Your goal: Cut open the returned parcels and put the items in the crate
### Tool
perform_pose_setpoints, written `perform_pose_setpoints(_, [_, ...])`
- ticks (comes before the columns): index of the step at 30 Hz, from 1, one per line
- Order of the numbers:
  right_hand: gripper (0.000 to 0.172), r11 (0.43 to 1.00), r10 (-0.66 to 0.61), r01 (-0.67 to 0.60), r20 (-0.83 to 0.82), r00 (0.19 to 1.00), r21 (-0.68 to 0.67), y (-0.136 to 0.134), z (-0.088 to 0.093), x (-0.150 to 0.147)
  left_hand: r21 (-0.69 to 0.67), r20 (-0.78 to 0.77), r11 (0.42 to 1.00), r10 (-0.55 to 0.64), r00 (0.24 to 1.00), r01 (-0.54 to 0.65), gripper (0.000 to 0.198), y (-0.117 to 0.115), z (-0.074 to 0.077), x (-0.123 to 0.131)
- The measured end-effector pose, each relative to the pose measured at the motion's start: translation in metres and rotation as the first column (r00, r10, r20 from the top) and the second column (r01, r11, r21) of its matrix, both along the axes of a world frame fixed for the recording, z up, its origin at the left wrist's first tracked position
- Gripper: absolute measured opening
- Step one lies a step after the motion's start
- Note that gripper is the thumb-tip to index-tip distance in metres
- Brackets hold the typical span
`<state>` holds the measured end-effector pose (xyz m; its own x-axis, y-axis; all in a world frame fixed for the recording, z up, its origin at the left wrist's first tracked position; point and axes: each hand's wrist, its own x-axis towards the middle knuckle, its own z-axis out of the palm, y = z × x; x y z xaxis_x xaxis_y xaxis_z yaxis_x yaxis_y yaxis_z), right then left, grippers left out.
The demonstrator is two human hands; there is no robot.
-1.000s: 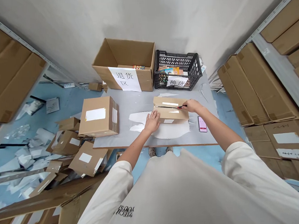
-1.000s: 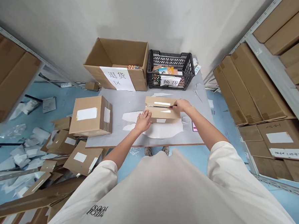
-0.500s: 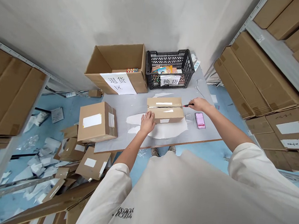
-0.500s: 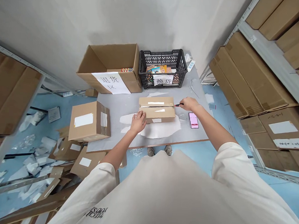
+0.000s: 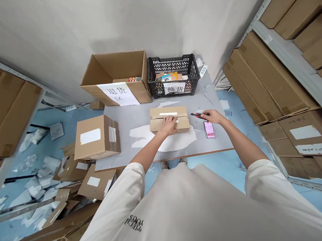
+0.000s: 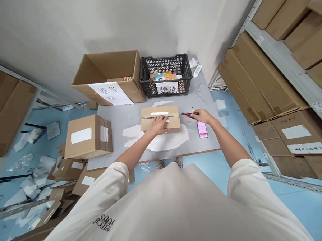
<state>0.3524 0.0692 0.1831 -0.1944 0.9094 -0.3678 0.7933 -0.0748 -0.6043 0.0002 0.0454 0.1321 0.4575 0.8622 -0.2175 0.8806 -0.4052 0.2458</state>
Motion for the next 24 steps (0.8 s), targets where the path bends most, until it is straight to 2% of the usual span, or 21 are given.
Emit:
perform_pose_setpoints(5, [0.045,0.999,-0.038,0.035,-0.138,0.99,-0.024,0.005,-0.021,-0.005,-0.048,-0.089,0.997,0.048,0.995,-0.052,0.089,0.017,0.0,0.013])
perform_pose_setpoints(8, [0.045,1.0,0.025,-0.027,-0.162,0.986,-0.006,0.013,-0.031,-0.003,-0.061,-0.102,0.997,0.048,0.994,-0.055,0.096,0.019,0.001,0.014])
perform_pose_setpoints(11, [0.042,0.988,0.151,-0.149,-0.083,0.985,0.033,0.027,-0.037,-0.002,-0.047,-0.118,0.998,0.044,0.992,-0.05,0.096,0.016,0.0,0.016])
perform_pose_setpoints(14, [0.037,0.96,0.262,-0.266,0.063,0.963,0.083,0.045,-0.038,-0.005,-0.026,-0.118,0.999,0.042,0.992,-0.046,0.092,0.013,-0.001,0.016])
perform_pose_setpoints(18, [0.034,0.926,0.353,-0.371,0.196,0.915,0.062,0.067,-0.038,-0.013,-0.005,-0.096,0.998,0.058,0.994,-0.059,0.095,0.009,-0.002,0.013])
perform_pose_setpoints(20, [0.034,0.927,0.365,-0.374,0.167,0.916,0.022,0.072,-0.041,-0.015,-0.011,-0.088,0.998,0.068,0.994,-0.069,0.095,0.008,-0.003,0.011])
perform_pose_setpoints(24, [0.039,0.932,0.346,-0.347,-0.03,0.938,-0.104,0.066,-0.052,-0.01,-0.02,-0.079,0.996,0.083,0.993,-0.085,0.094,0.008,-0.002,0.009])
